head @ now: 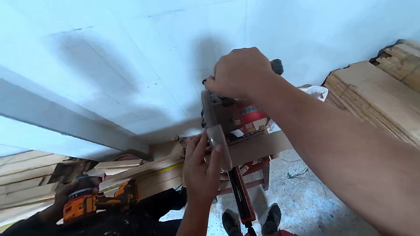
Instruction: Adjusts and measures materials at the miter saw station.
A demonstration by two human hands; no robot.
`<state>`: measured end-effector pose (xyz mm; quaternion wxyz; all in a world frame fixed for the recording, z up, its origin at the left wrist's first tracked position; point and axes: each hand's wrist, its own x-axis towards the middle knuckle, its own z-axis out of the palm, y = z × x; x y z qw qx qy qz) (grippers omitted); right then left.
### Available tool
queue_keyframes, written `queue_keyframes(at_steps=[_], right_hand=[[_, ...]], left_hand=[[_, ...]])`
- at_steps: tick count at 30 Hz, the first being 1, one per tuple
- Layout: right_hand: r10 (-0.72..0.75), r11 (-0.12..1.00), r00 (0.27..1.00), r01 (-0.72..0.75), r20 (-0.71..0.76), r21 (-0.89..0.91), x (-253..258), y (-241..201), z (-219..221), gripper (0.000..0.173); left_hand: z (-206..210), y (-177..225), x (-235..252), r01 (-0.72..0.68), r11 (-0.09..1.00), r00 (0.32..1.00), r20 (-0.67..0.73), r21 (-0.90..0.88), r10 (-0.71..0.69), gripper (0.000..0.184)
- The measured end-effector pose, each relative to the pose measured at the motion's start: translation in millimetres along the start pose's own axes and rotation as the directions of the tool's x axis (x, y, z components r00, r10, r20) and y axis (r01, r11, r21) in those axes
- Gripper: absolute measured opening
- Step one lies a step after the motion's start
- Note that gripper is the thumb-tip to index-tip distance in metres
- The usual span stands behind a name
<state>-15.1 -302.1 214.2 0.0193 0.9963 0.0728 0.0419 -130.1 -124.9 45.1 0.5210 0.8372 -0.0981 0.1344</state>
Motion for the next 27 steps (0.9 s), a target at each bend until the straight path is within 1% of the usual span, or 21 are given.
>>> queue_keyframes(at_steps=[2, 5, 6, 8, 10, 11, 13, 17, 19, 21, 24, 25, 27], right_hand=[[0.004, 1.000, 1.000, -0.004, 0.003, 0.029, -3, 0, -1, 0.058], [-0.003, 0.998, 1.000, 0.003, -0.004, 0.060, -5, 0, -4, 0.055], [-0.003, 0.997, 1.000, 0.004, -0.011, 0.077, -6, 0, -4, 0.054], [-0.007, 0.994, 1.000, 0.010, -0.026, 0.109, -7, 1, -4, 0.051], [-0.027, 0.991, 0.998, 0.035, -0.058, 0.133, -7, 3, -3, 0.048], [-0.038, 0.988, 0.996, 0.050, -0.085, 0.148, -7, 3, -2, 0.047], [-0.062, 0.975, 0.984, 0.096, -0.169, 0.199, -5, 6, 3, 0.045], [-0.075, 0.916, 0.958, 0.176, -0.278, 0.361, -8, 12, 14, 0.036], [-0.093, 0.910, 0.939, 0.215, -0.332, 0.354, -5, 15, 18, 0.032], [-0.117, 0.909, 0.933, 0.239, -0.340, 0.342, -8, 18, 15, 0.030], [-0.153, 0.914, 0.938, 0.254, -0.310, 0.318, -15, 20, 11, 0.029], [-0.158, 0.919, 0.942, 0.251, -0.297, 0.306, -16, 21, 10, 0.029], [-0.153, 0.928, 0.953, 0.230, -0.262, 0.293, -16, 21, 8, 0.030]], left_hand=[[7, -18, -22, -0.033, 0.999, 0.999, -0.005, 0.000, 0.033, 0.057], [11, -31, -44, -0.013, 1.000, 1.000, -0.026, -0.013, 0.013, 0.064], [13, -35, -49, -0.005, 1.000, 1.000, -0.022, -0.009, 0.005, 0.069], [18, -39, -57, 0.014, 0.999, 1.000, -0.010, 0.047, -0.014, 0.081], [25, -37, -57, 0.050, 0.990, 0.999, -0.013, 0.129, -0.049, 0.086], [26, -36, -54, 0.066, 0.985, 0.998, -0.014, 0.161, -0.064, 0.085], [28, -30, -48, 0.084, 0.970, 0.996, -0.019, 0.230, -0.081, 0.076], [26, -4, -40, 0.035, 0.916, 0.999, -0.027, 0.399, -0.026, 0.060], [22, 10, -28, 0.001, 0.917, 1.000, -0.022, 0.398, 0.008, 0.049], [16, 26, -13, 0.050, 0.929, 0.999, -0.037, 0.367, -0.039, 0.040], [13, 39, 1, 0.114, 0.920, 0.993, -0.064, 0.376, -0.097, 0.037], [14, 41, 1, 0.116, 0.915, 0.993, -0.058, 0.386, -0.101, 0.038], [18, 37, -8, 0.141, 0.897, 0.989, -0.026, 0.420, -0.143, 0.047]])
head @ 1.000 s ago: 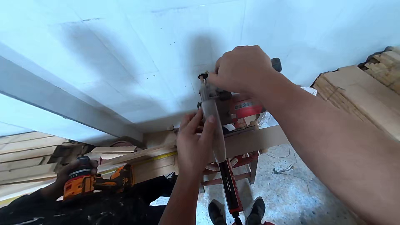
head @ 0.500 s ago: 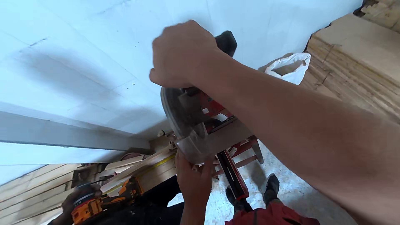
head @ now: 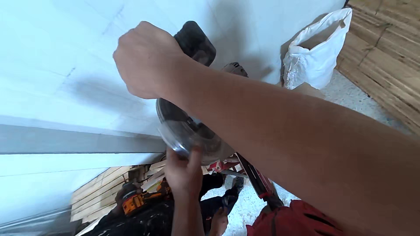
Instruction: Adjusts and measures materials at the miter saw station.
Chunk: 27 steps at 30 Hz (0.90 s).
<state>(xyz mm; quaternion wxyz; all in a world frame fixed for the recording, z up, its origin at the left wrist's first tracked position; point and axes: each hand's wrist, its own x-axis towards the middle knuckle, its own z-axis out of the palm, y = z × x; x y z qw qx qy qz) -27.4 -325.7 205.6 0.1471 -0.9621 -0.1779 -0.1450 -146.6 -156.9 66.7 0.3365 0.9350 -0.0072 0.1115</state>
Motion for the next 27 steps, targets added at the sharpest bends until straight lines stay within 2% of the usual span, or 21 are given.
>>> queue_keyframes(at_steps=[2, 5, 8, 11, 15, 19, 25, 27], right_hand=[[0.016, 1.000, 0.999, -0.016, 0.029, 0.002, 2, 0, -2, 0.033], [0.042, 0.999, 0.997, -0.042, 0.062, -0.006, 5, -1, -4, 0.039], [0.090, 0.994, 0.992, -0.085, 0.088, -0.067, 7, -5, -4, 0.051], [0.133, 0.983, 0.983, -0.116, 0.125, -0.140, 10, -8, -6, 0.059], [0.162, 0.969, 0.971, -0.123, 0.176, -0.215, 13, -11, -7, 0.065], [0.185, 0.956, 0.963, -0.129, 0.197, -0.264, 18, -11, -5, 0.068], [0.204, 0.940, 0.961, -0.139, 0.186, -0.313, 22, -9, 2, 0.072], [0.215, 0.930, 0.956, -0.138, 0.198, -0.341, 23, -11, 2, 0.073]], left_hand=[[15, -11, -16, 0.042, 0.999, 0.998, 0.051, 0.018, -0.043, 0.056], [38, -39, -29, 0.101, 0.993, 0.990, 0.102, -0.066, -0.094, 0.060], [41, -54, -32, 0.123, 0.984, 0.978, 0.183, -0.131, -0.098, 0.069], [44, -63, -35, 0.081, 0.988, 0.981, 0.184, -0.132, -0.056, 0.071], [54, -66, -39, -0.096, 0.983, 0.994, 0.031, -0.158, 0.102, 0.057], [50, -50, -33, -0.210, 0.959, 0.968, -0.178, -0.190, 0.176, 0.060], [43, -39, -11, -0.251, 0.934, 0.946, -0.268, -0.254, 0.181, 0.069], [49, -44, -16, -0.229, 0.939, 0.953, -0.254, -0.257, 0.163, 0.074]])
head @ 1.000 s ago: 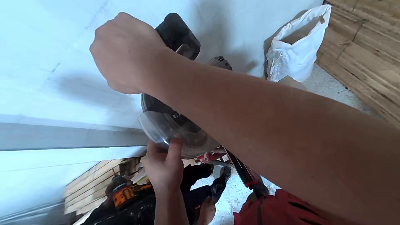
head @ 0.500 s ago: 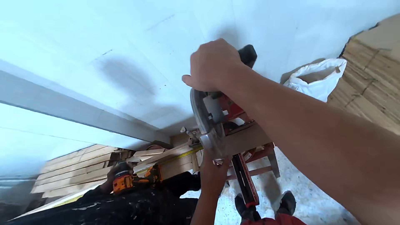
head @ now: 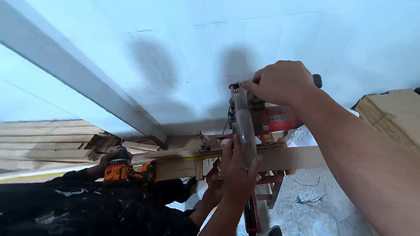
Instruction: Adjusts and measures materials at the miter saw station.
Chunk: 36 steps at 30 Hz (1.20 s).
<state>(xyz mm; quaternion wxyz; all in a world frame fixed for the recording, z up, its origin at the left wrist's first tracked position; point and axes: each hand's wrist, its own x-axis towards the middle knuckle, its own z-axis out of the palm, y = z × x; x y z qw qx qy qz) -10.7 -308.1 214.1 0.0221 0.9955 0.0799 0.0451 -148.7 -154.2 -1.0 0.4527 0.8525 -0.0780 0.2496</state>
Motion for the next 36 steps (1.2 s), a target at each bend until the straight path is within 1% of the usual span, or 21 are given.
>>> queue_keyframes(at_steps=[3, 5, 8, 11, 13, 16, 19, 22, 24, 27, 29, 31, 32, 34, 36], right_hand=[[0.016, 1.000, 1.000, -0.016, 0.021, -0.018, -2, -3, -4, 0.073], [0.036, 0.999, 0.999, -0.035, 0.031, -0.023, -1, -4, -4, 0.073], [0.047, 0.998, 0.998, -0.046, 0.032, -0.032, 0, -6, -4, 0.072], [0.045, 0.998, 0.999, -0.045, -0.003, -0.044, 0, -6, -1, 0.073], [0.041, 0.997, 0.999, -0.042, -0.011, -0.058, 0, -6, -1, 0.073], [0.041, 0.998, 0.999, -0.042, -0.019, -0.055, -1, -5, 0, 0.074], [0.045, 0.998, 0.999, -0.045, -0.011, -0.049, 0, -5, 0, 0.074], [0.055, 0.997, 0.999, -0.055, -0.001, -0.054, 1, -5, 0, 0.073], [0.057, 0.997, 0.998, -0.057, -0.005, -0.056, 1, -5, 0, 0.072], [0.064, 0.997, 0.998, -0.064, 0.001, -0.047, 0, -7, -1, 0.071], [0.058, 0.997, 0.998, -0.058, -0.003, -0.052, 0, -6, 0, 0.072], [0.053, 0.997, 0.999, -0.053, -0.003, -0.059, 0, -6, -1, 0.072], [0.048, 0.997, 0.999, -0.048, -0.002, -0.066, 0, -6, -1, 0.073], [0.042, 0.997, 0.999, -0.043, -0.009, -0.070, 0, -6, 0, 0.074], [0.040, 0.997, 0.999, -0.041, -0.017, -0.064, 0, -7, 1, 0.072]], left_hand=[[7, -15, -24, 0.021, 0.999, 0.999, 0.038, -0.029, -0.020, 0.075], [14, -25, -35, -0.006, 0.998, 1.000, 0.010, -0.056, 0.007, 0.073], [17, -24, -39, -0.011, 1.000, 1.000, -0.008, 0.001, 0.011, 0.072], [2, -16, -41, 0.034, 0.999, 0.998, 0.053, 0.012, -0.035, 0.070], [-14, -14, -46, -0.002, 1.000, 0.998, 0.064, -0.020, 0.003, 0.065], [-36, -18, -65, -0.058, 0.986, 0.992, 0.105, -0.157, 0.075, 0.050], [-54, -22, -89, 0.007, 0.965, 0.976, 0.210, -0.264, 0.051, 0.041], [-64, -24, -105, 0.069, 0.951, 0.951, 0.307, -0.301, 0.028, 0.035], [-65, -27, -108, 0.068, 0.948, 0.943, 0.330, -0.312, 0.041, 0.034], [-67, -26, -101, 0.064, 0.940, 0.952, 0.302, -0.336, 0.043, 0.033], [-65, -27, -88, 0.034, 0.937, 0.972, 0.229, -0.347, 0.050, 0.032], [-60, -29, -66, 0.004, 0.954, 0.990, 0.137, -0.300, 0.039, 0.032], [-57, -28, -52, 0.019, 0.963, 0.995, 0.098, -0.267, 0.008, 0.033], [-50, -29, -20, 0.126, 0.967, 0.991, 0.074, -0.223, -0.112, 0.034], [-40, -35, 12, 0.297, 0.927, 0.952, 0.140, -0.229, -0.271, 0.038]])
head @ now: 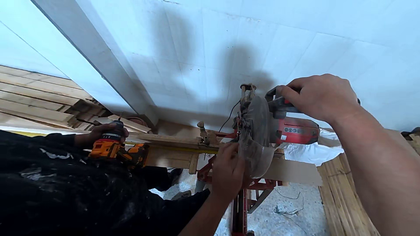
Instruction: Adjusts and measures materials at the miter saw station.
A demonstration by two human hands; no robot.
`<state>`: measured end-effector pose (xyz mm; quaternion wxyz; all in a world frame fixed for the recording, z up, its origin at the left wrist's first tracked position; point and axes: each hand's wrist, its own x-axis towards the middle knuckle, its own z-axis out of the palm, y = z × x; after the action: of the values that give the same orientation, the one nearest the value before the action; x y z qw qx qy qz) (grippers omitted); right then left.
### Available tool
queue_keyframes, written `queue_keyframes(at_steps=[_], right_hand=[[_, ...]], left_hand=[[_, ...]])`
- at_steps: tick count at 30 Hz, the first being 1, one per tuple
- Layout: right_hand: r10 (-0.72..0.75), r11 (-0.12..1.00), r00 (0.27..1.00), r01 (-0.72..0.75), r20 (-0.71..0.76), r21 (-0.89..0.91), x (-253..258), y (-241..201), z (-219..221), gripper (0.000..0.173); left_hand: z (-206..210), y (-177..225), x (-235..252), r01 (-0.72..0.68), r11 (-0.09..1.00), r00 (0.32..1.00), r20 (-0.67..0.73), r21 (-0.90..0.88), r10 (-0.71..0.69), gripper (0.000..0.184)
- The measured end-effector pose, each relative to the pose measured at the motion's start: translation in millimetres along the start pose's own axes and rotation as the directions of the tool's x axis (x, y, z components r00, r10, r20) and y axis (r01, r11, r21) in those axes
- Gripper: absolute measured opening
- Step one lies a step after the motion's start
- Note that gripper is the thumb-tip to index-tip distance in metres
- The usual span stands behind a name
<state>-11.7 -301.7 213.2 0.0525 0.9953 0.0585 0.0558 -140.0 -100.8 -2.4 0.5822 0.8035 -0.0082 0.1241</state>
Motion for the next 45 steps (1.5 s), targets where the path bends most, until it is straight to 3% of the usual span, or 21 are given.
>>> queue_keyframes(at_steps=[3, 6, 9, 14, 16, 19, 22, 24, 36, 45], right_hand=[[0.003, 1.000, 1.000, -0.003, 0.002, 0.004, -1, -1, 0, 0.072], [0.012, 1.000, 1.000, -0.012, 0.015, 0.005, -2, -2, -1, 0.071], [0.014, 1.000, 1.000, -0.014, 0.015, 0.020, 0, -2, 0, 0.067], [0.017, 1.000, 1.000, -0.018, 0.009, 0.026, 3, -8, 1, 0.065], [0.021, 1.000, 1.000, -0.021, 0.017, 0.001, 4, -14, 2, 0.065], [0.027, 0.999, 0.999, -0.026, 0.042, -0.026, 4, -17, -1, 0.067], [0.027, 0.998, 0.998, -0.023, 0.060, -0.053, 2, -18, -1, 0.070], [0.039, 0.997, 0.996, -0.034, 0.078, -0.066, 3, -19, -3, 0.074], [0.068, 0.994, 0.994, -0.060, 0.086, -0.091, 3, -21, -3, 0.079], [0.065, 0.996, 0.996, -0.061, 0.065, -0.062, 5, -20, 0, 0.084]], left_hand=[[14, -7, 44, 0.196, 0.976, 0.978, 0.096, -0.099, -0.187, 0.035], [20, -2, 65, 0.260, 0.961, 0.951, 0.195, -0.088, -0.240, 0.033], [20, 2, 67, 0.208, 0.978, 0.955, 0.217, 0.003, -0.204, 0.034], [16, -12, 60, -0.082, 0.996, 0.965, 0.254, 0.036, 0.070, 0.028], [15, -17, 57, -0.097, 0.995, 0.958, 0.272, -0.004, 0.094, 0.037], [15, -22, 57, -0.016, 0.997, 0.956, 0.291, -0.076, 0.038, 0.050], [7, -19, 71, 0.246, 0.946, 0.913, 0.377, -0.210, -0.154, 0.037], [8, -22, 76, 0.313, 0.905, 0.909, 0.368, -0.287, -0.198, 0.034], [25, -49, 66, 0.214, 0.831, 0.964, 0.248, -0.513, -0.096, 0.034], [26, -46, 68, -0.001, 0.966, 0.990, 0.137, -0.257, 0.037, 0.034]])
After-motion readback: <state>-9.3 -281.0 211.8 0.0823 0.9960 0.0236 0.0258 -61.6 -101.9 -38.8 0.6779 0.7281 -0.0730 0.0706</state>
